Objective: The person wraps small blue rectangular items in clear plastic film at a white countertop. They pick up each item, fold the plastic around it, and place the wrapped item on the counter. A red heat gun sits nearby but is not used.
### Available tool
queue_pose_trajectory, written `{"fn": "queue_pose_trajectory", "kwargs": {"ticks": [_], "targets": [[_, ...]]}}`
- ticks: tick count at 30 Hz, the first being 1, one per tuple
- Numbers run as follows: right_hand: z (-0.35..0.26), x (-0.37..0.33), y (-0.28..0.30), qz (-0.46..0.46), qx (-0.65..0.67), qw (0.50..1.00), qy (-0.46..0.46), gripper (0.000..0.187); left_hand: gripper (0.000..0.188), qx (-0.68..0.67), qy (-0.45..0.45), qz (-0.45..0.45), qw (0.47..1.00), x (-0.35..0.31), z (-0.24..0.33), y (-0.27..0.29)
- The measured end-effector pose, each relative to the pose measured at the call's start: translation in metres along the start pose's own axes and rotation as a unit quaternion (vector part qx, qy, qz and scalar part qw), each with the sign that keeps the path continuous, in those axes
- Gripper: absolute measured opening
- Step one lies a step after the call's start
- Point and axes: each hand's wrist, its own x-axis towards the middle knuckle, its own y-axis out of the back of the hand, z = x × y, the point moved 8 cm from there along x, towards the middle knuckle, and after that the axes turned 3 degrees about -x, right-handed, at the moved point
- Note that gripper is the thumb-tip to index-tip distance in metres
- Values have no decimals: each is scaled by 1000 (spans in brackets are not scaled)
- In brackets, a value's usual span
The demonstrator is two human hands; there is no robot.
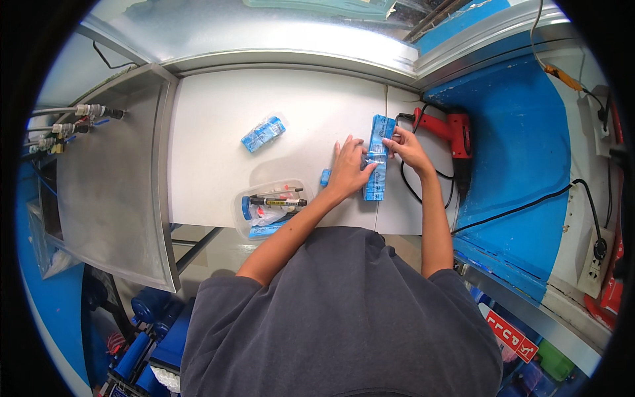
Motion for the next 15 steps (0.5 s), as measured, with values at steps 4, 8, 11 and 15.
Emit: {"fn": "queue_pose_trajectory", "kwargs": {"ticks": [4, 8, 11, 15], "targets": [[0, -3, 2, 32, 10, 999, 7, 20, 35, 14, 1, -16, 1000, 1, -2, -2], [4, -2, 4, 58, 32, 997, 31, 13, 34, 14, 4, -18, 1000, 0, -3, -1], [11, 2, 6, 85, 32, 995, 32, 12, 34, 15, 4, -18, 1000, 1, -3, -1], [8, 4, 11, 113, 11, 993, 43, 12, 34, 15, 0, -16, 1000, 1, -4, -1]]}}
